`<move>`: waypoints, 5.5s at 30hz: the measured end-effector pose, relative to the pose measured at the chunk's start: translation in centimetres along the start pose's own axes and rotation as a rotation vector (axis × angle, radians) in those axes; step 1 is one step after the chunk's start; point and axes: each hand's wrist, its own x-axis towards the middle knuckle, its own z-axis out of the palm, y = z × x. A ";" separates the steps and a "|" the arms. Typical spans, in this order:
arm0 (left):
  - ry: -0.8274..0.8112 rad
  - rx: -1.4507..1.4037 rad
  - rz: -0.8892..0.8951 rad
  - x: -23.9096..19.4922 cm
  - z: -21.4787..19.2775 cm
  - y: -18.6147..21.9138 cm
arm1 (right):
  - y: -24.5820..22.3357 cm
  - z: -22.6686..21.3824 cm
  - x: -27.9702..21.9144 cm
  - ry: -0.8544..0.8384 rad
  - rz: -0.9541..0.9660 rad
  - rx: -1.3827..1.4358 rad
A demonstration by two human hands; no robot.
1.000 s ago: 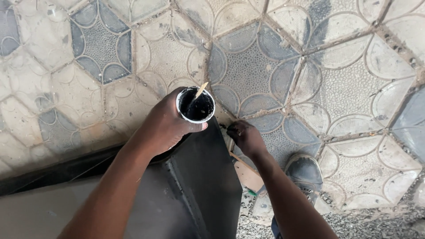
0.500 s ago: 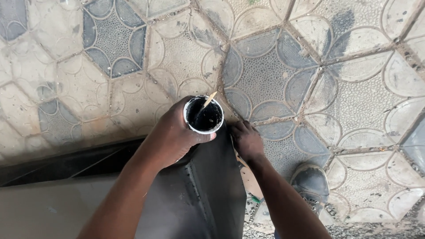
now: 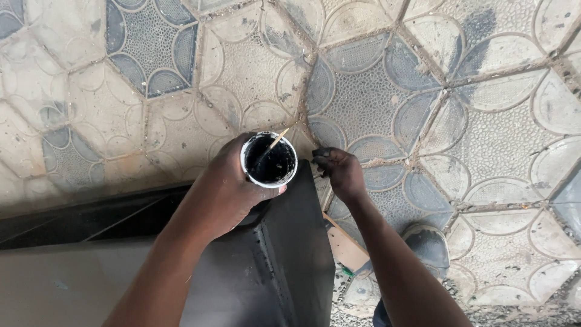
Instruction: The person paints the edges and corners of a black rectangular furniture piece using a small brush and a container of black paint. The person moves around the object to apply paint to different sides and edges.
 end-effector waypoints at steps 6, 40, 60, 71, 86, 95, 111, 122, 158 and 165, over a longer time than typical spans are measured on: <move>0.151 0.177 0.073 -0.4 -0.6 -2.4 | 1.9 0.0 1.3 -0.144 -0.018 -0.289; 0.517 0.221 0.257 -1.7 0.1 -6.2 | 6.6 -0.7 0.8 -0.163 -0.607 -0.427; 0.676 0.168 0.188 -1.9 0.6 -6.4 | 2.6 -1.6 5.5 -0.563 -0.635 -0.903; 0.772 -0.008 0.249 -1.9 0.6 -6.5 | -8.9 -2.7 -2.6 -0.289 0.047 -0.345; 0.936 0.032 0.347 -0.4 1.5 -6.5 | -24.0 2.9 -8.6 -0.909 -0.342 -0.805; 0.862 0.030 0.318 -0.9 1.0 -6.0 | -24.1 1.4 -8.8 -1.033 -0.487 -0.863; 0.755 0.103 0.260 -0.7 1.3 -7.0 | -13.6 -1.0 -17.4 -0.381 -0.492 -0.289; 0.815 0.164 0.193 -0.2 1.6 -6.6 | -22.0 2.1 -7.7 -0.766 0.007 -0.499; 0.798 0.234 0.226 0.5 1.8 -6.5 | -17.7 -1.5 -11.7 -0.111 0.194 -0.150; 0.797 0.280 0.181 -0.1 1.7 -6.0 | -19.4 -1.5 -8.3 -0.151 0.227 -0.234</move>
